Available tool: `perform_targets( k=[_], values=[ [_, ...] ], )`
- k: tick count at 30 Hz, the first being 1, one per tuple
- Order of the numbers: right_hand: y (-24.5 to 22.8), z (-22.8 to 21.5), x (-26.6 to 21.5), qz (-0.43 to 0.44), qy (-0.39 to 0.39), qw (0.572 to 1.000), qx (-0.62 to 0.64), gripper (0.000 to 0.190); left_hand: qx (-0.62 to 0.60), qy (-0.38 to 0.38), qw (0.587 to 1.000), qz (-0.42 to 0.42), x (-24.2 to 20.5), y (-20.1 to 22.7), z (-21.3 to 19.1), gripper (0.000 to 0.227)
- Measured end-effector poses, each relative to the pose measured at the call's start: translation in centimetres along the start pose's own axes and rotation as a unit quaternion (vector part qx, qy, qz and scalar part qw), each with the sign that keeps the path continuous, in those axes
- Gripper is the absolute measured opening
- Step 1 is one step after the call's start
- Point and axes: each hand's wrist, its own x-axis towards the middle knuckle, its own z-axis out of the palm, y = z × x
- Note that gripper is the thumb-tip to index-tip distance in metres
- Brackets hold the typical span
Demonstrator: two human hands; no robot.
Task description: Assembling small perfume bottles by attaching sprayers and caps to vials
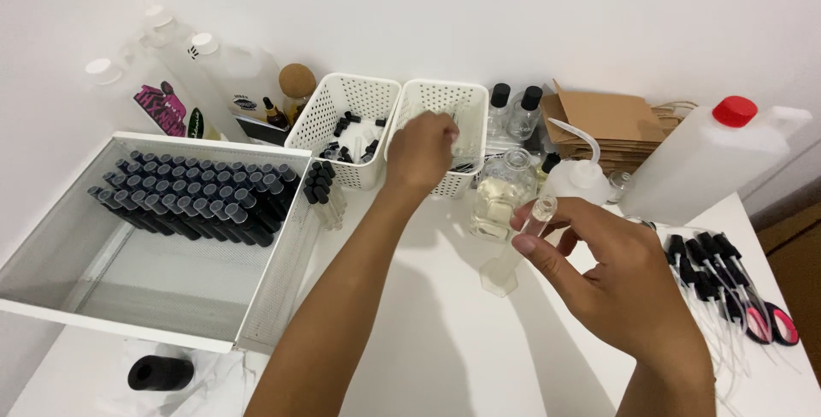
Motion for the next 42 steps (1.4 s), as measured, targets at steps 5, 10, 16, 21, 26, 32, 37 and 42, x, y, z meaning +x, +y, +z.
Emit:
perform_targets(
  k=[5, 10, 16, 21, 26, 32, 37, 42],
  values=[
    [0.0, 0.4, 0.3, -0.006, 0.002, 1.000, 0.008, 0.017, -0.253, 0.133, 0.958, -0.009, -4.2, 1.3, -4.6, 0.015],
    [-0.2, 1.1, 0.3, 0.030, -0.026, 0.999, 0.008, 0.019, -0.404, 0.167, 0.893, -0.106, -8.7, 1.7, -6.3, 0.016],
    [-0.9, 2.3, 0.6, -0.018, -0.038, 0.999, 0.008, 0.022, -0.443, 0.148, 0.880, -0.093, -11.0, 2.6, -7.1, 0.022],
    [-1.1, 3.2, 0.7, -0.025, -0.047, 0.998, 0.024, 0.016, -0.454, 0.124, 0.880, -0.060, -11.7, 2.2, -6.1, 0.027],
    [-1.1, 4.2, 0.8, 0.024, -0.071, 0.997, 0.016, 0.017, -0.293, 0.159, 0.934, 0.128, -11.9, 0.6, -4.9, 0.043],
    [-1.0, 5.3, 1.3, 0.017, -0.092, 0.995, 0.037, 0.015, -0.383, 0.084, 0.917, 0.069, -11.6, 0.7, -5.7, 0.081],
    [-0.8, 5.9, 1.2, 0.009, -0.105, 0.993, 0.049, 0.017, -0.545, 0.124, 0.829, 0.033, -10.5, 0.3, -5.1, 0.095],
    [-1.9, 6.3, 1.5, 0.076, -0.158, 0.983, 0.058, 0.018, -0.650, 0.058, 0.757, -0.042, -11.4, 0.9, -7.6, 0.060]
  ],
)
